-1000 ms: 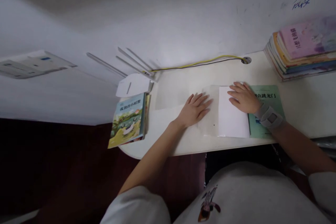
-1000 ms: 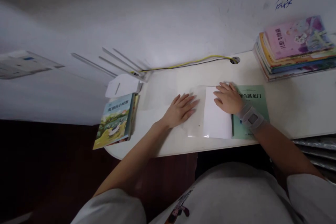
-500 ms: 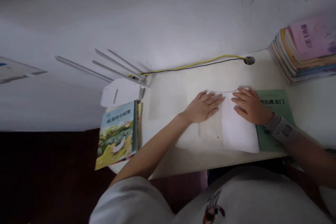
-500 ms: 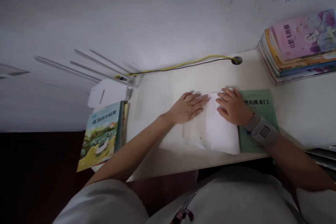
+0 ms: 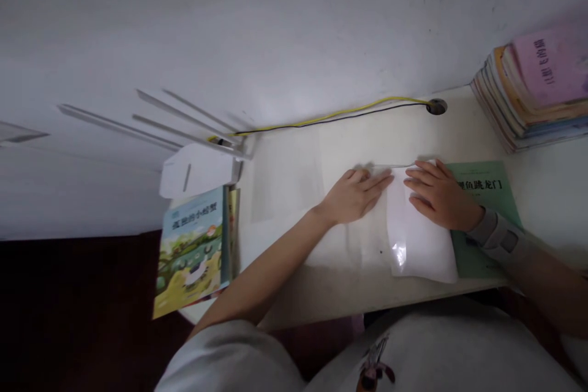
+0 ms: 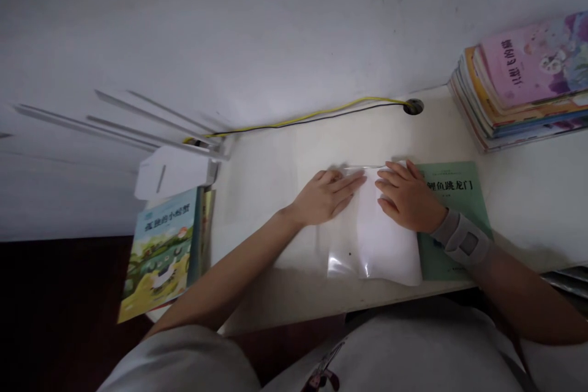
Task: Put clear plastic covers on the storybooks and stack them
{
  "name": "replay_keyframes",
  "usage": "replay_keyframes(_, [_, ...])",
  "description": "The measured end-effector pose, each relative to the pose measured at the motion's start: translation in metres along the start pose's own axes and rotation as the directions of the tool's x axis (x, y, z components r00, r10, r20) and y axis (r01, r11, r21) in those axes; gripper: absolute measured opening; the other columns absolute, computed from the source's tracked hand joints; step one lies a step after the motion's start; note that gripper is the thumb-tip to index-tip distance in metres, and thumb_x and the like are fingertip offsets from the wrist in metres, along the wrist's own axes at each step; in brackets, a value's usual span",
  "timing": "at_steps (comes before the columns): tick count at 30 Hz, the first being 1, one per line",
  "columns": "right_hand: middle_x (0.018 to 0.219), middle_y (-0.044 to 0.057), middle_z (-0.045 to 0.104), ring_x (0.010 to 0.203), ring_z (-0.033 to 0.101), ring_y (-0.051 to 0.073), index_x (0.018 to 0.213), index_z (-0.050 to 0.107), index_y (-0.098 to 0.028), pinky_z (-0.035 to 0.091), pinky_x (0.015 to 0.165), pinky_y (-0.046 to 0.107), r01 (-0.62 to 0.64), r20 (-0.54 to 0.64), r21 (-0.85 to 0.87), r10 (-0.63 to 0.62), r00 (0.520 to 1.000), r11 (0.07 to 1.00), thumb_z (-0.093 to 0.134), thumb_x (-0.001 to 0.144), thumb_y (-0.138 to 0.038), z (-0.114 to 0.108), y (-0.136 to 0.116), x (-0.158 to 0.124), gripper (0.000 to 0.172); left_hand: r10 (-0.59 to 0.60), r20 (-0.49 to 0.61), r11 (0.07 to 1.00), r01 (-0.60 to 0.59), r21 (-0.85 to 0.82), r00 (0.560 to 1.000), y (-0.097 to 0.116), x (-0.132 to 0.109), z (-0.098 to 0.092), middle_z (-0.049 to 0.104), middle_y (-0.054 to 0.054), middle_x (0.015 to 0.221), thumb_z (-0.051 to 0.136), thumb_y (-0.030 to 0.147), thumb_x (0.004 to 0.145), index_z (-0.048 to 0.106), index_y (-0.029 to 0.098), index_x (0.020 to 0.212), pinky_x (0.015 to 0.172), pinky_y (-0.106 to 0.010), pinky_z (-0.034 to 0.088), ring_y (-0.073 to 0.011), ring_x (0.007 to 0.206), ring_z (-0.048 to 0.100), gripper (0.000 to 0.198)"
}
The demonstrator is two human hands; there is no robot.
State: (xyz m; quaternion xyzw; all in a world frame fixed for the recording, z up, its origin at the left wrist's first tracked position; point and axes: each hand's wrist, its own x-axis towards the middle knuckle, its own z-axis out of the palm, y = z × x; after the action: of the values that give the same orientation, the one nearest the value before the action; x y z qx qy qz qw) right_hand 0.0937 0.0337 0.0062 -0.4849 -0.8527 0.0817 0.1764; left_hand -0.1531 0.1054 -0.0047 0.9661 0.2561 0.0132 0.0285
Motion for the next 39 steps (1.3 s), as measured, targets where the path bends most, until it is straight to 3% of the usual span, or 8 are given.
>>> replay_keyframes(14, [0.128,0.005,0.064,0.128,0.047,0.027,0.114,0.067,-0.025,0.023,0.112,0.054,-0.007,-0.021,-0.013,0.007,1.000,1.000,0.040,0.094,-0.027,0.006,0.000,0.001,0.033,-0.096,-0.096,0.995,0.092,-0.039,0.991,0.009,-0.003,0.010,0.054,-0.009,0.141,0.036,0.033,0.097,0.049,0.020,0.139,0.098,-0.045,0.041,-0.0272,0.116,0.052,0.046])
replay_keyframes(20, [0.124,0.004,0.066,0.127,0.048,0.025,0.107,0.069,-0.025,0.025,0.111,0.051,-0.037,-0.046,-0.023,0.036,0.998,0.999,0.042,0.093,-0.027,0.008,0.002,0.002,0.031,-0.237,-0.151,0.971,0.239,-0.009,0.960,-0.001,-0.033,-0.006,0.066,-0.011,0.125,0.043,0.033,0.095,0.061,0.020,0.127,0.102,-0.052,0.042,-0.0309,0.122,0.053,0.039])
replay_keyframes(22, [0.127,0.004,0.064,0.128,0.046,0.025,0.108,0.069,-0.025,0.026,0.111,0.051,-0.046,-0.043,-0.023,0.045,0.998,0.999,0.042,0.093,-0.028,0.008,0.003,0.002,0.031,-0.346,-0.225,0.935,0.354,-0.004,0.911,0.017,-0.047,-0.015,0.067,-0.012,0.122,0.041,0.027,0.095,0.060,0.021,0.127,0.103,-0.058,0.040,-0.0321,0.124,0.052,0.038])
replay_keyframes(24, [0.133,0.007,0.060,0.131,0.043,0.026,0.111,0.068,-0.024,0.027,0.111,0.051,-0.064,-0.051,-0.023,0.063,0.997,0.998,0.041,0.093,-0.029,0.008,0.004,0.003,0.033,-0.374,-0.293,0.924,0.381,-0.035,0.880,0.056,-0.054,-0.019,0.063,-0.013,0.128,0.040,0.025,0.095,0.055,0.021,0.133,0.104,-0.058,0.041,-0.0308,0.127,0.051,0.041])
replay_keyframes(28, [0.142,0.012,0.051,0.137,0.036,0.028,0.116,0.067,-0.019,0.030,0.111,0.052,-0.113,-0.111,0.035,0.117,0.987,0.993,0.044,0.092,-0.033,0.013,0.009,0.006,0.036,-0.087,-0.240,0.995,0.075,-0.058,0.967,0.163,-0.036,-0.005,0.041,-0.013,0.150,0.043,0.041,0.095,0.043,0.019,0.142,0.114,-0.053,0.033,-0.0280,0.144,0.028,0.052])
replay_keyframes(31, [0.147,0.012,0.045,0.140,0.031,0.031,0.120,0.064,-0.020,0.030,0.110,0.057,-0.130,-0.166,0.128,0.150,0.975,0.983,0.049,0.090,-0.037,0.018,0.020,0.006,0.038,-0.147,-0.281,0.988,0.157,0.011,0.948,0.216,-0.012,0.016,0.035,-0.017,0.152,0.046,0.032,0.094,0.043,0.015,0.142,0.115,-0.055,0.030,-0.0314,0.145,0.023,0.051])
replay_keyframes(34, [0.154,0.013,0.034,0.144,0.023,0.032,0.128,0.059,-0.019,0.028,0.111,0.058,-0.153,-0.184,0.209,0.193,0.964,0.966,0.051,0.089,-0.041,0.020,0.031,0.003,0.045,-0.170,-0.321,0.977,0.202,0.069,0.932,0.227,-0.003,0.030,0.038,-0.016,0.151,0.042,0.018,0.094,0.045,0.013,0.141,0.114,-0.052,0.032,-0.0310,0.143,0.027,0.047])
replay_keyframes(39, [0.158,0.013,0.025,0.146,0.017,0.034,0.140,0.046,-0.021,0.026,0.111,0.059,-0.137,-0.120,0.189,0.162,0.979,0.972,0.055,0.087,-0.044,0.018,0.037,-0.007,0.059,-0.168,-0.318,0.977,0.201,0.073,0.933,0.207,-0.013,0.034,0.039,-0.014,0.150,0.039,0.027,0.098,0.045,0.014,0.140,0.113,-0.046,0.036,-0.0265,0.142,0.030,0.045])
